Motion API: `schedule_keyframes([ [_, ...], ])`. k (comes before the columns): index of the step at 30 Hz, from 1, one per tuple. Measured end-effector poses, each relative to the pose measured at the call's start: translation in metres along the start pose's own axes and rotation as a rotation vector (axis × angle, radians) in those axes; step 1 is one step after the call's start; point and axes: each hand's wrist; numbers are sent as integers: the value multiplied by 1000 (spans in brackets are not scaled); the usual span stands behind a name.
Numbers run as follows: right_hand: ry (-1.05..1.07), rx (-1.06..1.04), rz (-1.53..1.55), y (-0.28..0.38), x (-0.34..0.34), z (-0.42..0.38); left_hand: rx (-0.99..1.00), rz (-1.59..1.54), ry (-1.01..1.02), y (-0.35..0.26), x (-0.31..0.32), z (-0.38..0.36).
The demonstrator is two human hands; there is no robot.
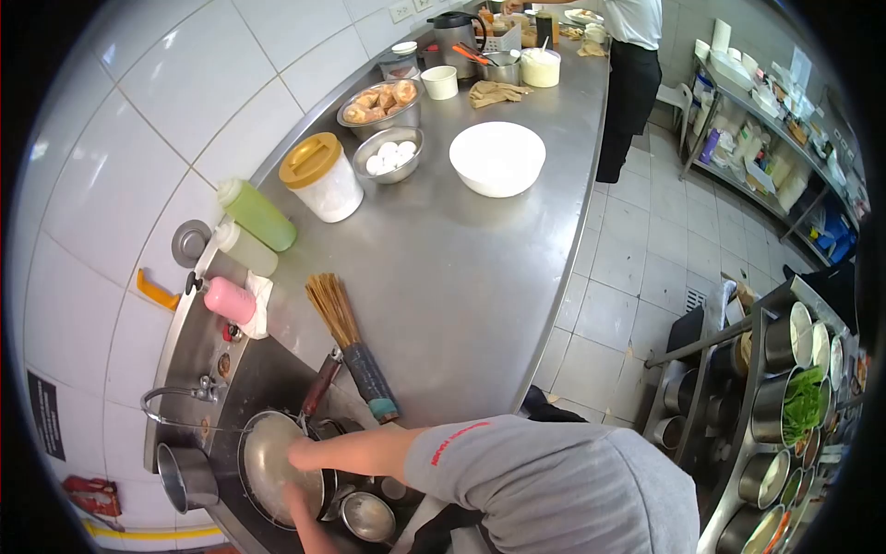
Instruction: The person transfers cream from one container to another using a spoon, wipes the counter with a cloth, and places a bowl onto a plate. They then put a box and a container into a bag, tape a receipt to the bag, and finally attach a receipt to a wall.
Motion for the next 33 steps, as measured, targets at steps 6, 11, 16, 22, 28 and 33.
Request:
schedule_keyframes([
  [6, 293, 32, -361, 1, 4, 10, -479, -253, 572, -34, -48, 23],
  [11, 294, -63, -351, 1, 3, 7, -160, -86, 794, -31, -44, 19],
  [16, 245, 44, -86, 1, 13, 7, -227, -197, 664, -39, -33, 39],
  [22, -141, 979, 320, 90, 57, 6, -234, -280, 500, -38, -14, 78],
  [28, 111, 156, 343, 61, 36, 23, -178, -266, 546, -39, 7, 88],
  [33, -325, 89, 648, 51, 75, 33, -172, -272, 584, -26, 17, 67],
])
Point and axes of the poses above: each hand's wrist, its own z-axis towards the middle knuckle, its own x-axis out of the palm, y = z × x, and after that the axes turned 8 degrees about x, right-handed
